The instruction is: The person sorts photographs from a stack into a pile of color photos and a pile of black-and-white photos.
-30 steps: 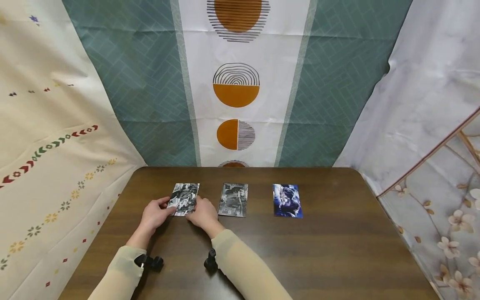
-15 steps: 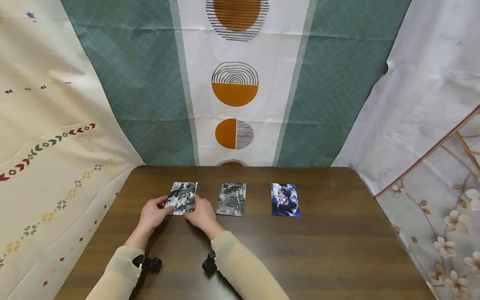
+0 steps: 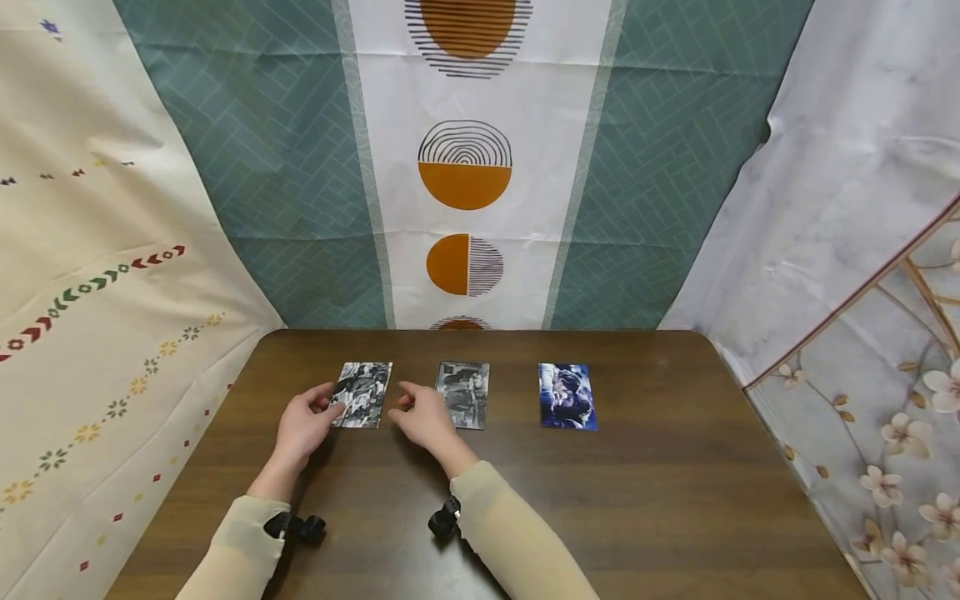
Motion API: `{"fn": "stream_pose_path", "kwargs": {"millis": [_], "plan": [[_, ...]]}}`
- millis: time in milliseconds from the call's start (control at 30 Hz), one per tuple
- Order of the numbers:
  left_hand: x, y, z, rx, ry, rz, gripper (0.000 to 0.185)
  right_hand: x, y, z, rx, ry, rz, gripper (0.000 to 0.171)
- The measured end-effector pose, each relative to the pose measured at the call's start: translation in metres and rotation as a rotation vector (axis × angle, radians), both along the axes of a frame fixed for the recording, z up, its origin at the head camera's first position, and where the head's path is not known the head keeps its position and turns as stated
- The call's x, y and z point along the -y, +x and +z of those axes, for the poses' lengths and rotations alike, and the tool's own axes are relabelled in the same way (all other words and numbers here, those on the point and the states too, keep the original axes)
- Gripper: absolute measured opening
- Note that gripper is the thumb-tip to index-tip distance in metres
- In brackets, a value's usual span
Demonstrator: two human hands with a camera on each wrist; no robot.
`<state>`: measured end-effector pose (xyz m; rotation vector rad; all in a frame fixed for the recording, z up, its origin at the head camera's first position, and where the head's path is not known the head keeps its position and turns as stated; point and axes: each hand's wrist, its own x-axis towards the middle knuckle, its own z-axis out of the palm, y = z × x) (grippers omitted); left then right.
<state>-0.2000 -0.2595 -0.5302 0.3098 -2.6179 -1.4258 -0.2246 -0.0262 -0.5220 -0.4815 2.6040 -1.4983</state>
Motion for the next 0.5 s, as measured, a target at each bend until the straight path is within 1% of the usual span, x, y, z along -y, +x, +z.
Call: {"fn": "stream_pose_path", "kwargs": {"millis": [200,367,500], "plan": [[-0.02,-0.001,0.006,-0.05,-0.004,-0.01,0.052,-0.023,-0.001,0.004,-0.015,0.012,-0.02,0.05],[-0.044,-0.004,0.009,-0.076,-0.014,-0.058,0.051,-0.041,-0.003,0.007,-0.038,0.035,-0.043,0.049],[-0.066,-0.006,0.011,-0.098,-0.006,-0.112,0.051,-0.055,-0.004,0.007,-0.045,0.038,-0.084,0.049]]}}
